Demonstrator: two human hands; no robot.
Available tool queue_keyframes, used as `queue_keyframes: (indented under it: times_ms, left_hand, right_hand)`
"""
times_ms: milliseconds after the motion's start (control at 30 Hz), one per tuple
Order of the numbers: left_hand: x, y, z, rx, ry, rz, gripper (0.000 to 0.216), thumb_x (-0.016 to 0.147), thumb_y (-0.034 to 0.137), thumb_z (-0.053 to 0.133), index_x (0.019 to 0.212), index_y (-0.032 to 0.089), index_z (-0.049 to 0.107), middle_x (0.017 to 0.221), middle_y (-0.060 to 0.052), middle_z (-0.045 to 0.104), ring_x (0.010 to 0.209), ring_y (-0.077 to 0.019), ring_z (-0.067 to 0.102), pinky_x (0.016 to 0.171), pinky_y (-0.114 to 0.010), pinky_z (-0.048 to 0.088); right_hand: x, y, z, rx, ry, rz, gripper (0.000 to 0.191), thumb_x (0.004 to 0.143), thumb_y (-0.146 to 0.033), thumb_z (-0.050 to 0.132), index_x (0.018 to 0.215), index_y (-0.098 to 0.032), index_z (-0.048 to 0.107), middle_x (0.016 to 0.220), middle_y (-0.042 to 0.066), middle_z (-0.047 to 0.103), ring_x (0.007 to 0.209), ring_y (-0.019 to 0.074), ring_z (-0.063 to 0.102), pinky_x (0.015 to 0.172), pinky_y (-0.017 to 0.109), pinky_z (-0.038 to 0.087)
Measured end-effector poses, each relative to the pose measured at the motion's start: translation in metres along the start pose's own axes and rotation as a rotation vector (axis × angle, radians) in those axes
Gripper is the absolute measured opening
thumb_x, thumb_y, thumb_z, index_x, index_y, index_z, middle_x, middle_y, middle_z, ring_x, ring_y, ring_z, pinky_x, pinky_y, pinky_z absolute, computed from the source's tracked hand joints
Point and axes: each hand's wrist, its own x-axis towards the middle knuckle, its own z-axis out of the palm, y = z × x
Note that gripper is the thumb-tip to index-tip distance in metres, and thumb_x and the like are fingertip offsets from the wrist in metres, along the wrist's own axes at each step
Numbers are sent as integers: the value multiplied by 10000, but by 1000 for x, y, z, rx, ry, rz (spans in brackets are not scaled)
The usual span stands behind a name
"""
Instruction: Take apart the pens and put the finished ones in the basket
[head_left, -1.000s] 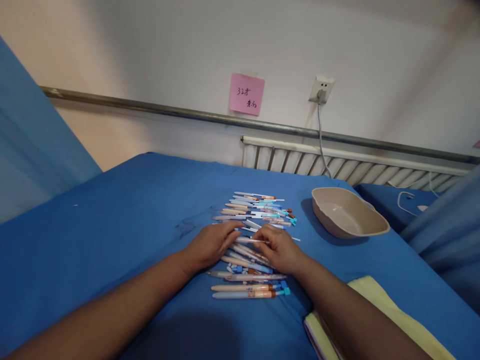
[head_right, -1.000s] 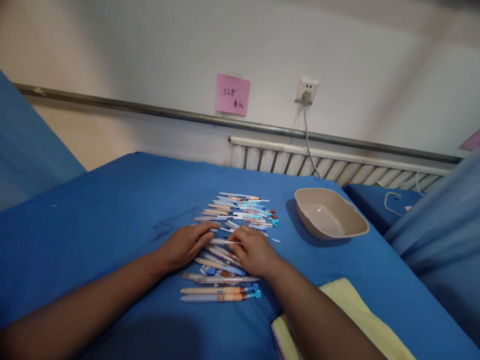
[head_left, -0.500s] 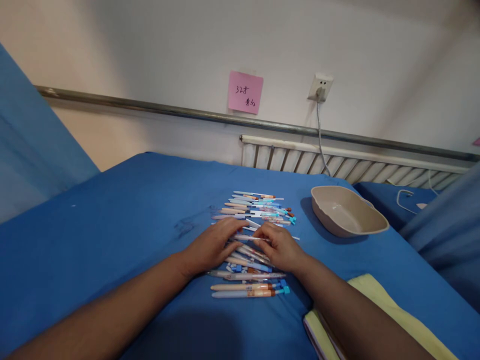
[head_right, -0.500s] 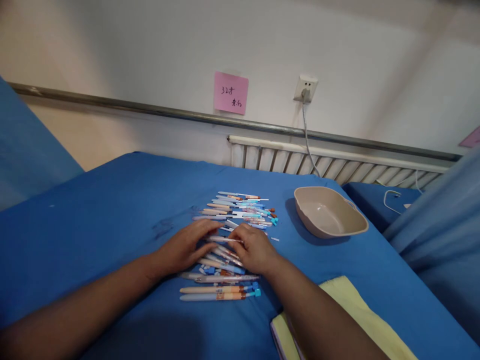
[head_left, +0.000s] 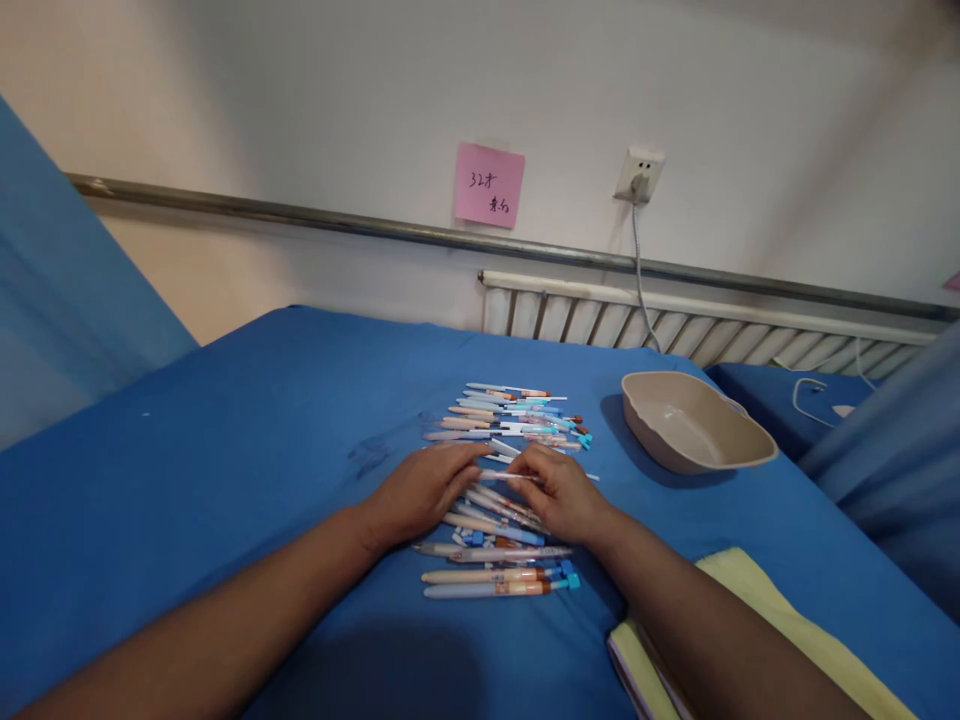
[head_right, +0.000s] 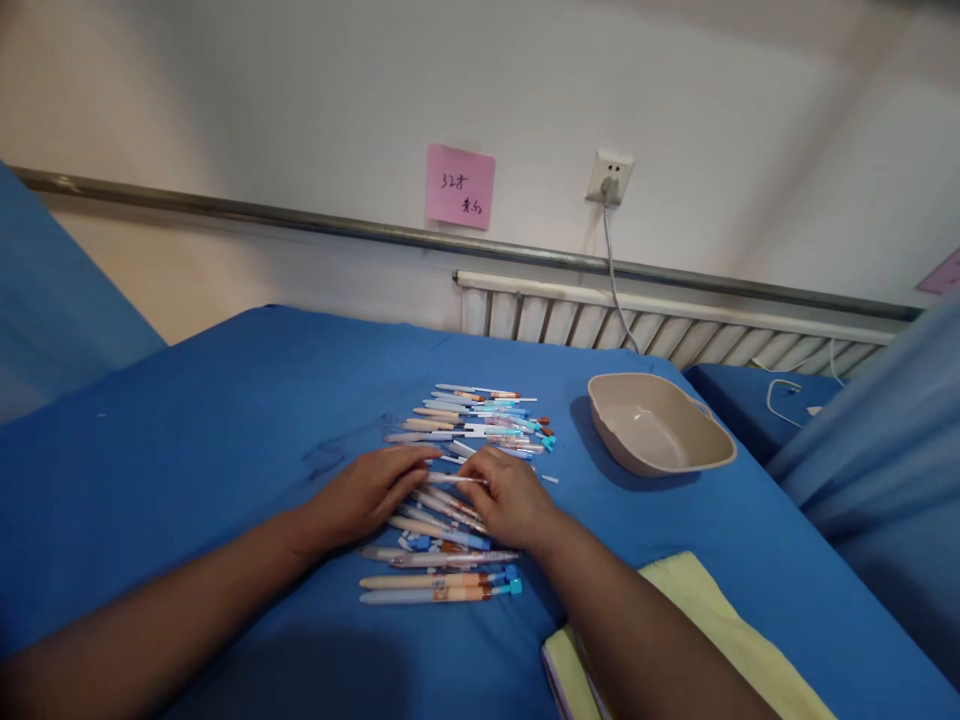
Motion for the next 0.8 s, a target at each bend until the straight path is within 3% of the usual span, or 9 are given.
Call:
queue_keyframes:
  times_ms: [100,200,333,533,700,800]
  left_hand:
    - [0,-8,-1,45,-17,-95,319,942,279,345,1183,207,542,1066,-65,664,958,-202,620,841,-318,460]
    - [2,-15,-7,63,-13,-200,345,949,301,310,1181,203,545,859,-40,689,772,-189,643,710,-285,464]
    - [3,-19,-12,12,-10,-226,359,951,329,301,1184,193,539,694,-8,650,720,-184,630,695,-274,447]
    - [3,-22,-13,14,17,-245,358,941,329,321,1194,182,526,803,-29,668,794,-195,632,750,-297,449]
    - [3,-16,-10,16,59,-174,338,932,337,358,1159,175,548,1024,-66,667,928,-202,621,826,-307,458]
    - [4,-9,-4,-16,68,-117,307,922,325,395,1135,183,564,1083,-65,654,975,-200,609,864,-311,458]
  right_hand:
    - [0,4,-1,-16,14,-16,39,873,-211,524,861,-196,558,800,10,582,771,145,537,706,259,392]
    - [0,10,-2,-38,50,-12,41,872,-213,527,856,-194,560,790,14,574,770,149,529,715,265,396]
    - [1,16,-6,-53,54,12,52,876,-223,522,856,-193,559,810,21,580,781,152,531,694,257,393]
    - [0,29,-17,-167,-82,111,79,883,-244,512,878,-185,565,869,41,621,803,157,563,701,254,384]
    - [1,29,-21,-174,91,270,129,912,-277,455,951,-185,536,867,47,645,794,166,588,691,259,384]
    - [3,21,-15,-98,114,193,166,864,-350,547,936,-202,569,873,25,643,795,158,583,696,251,391]
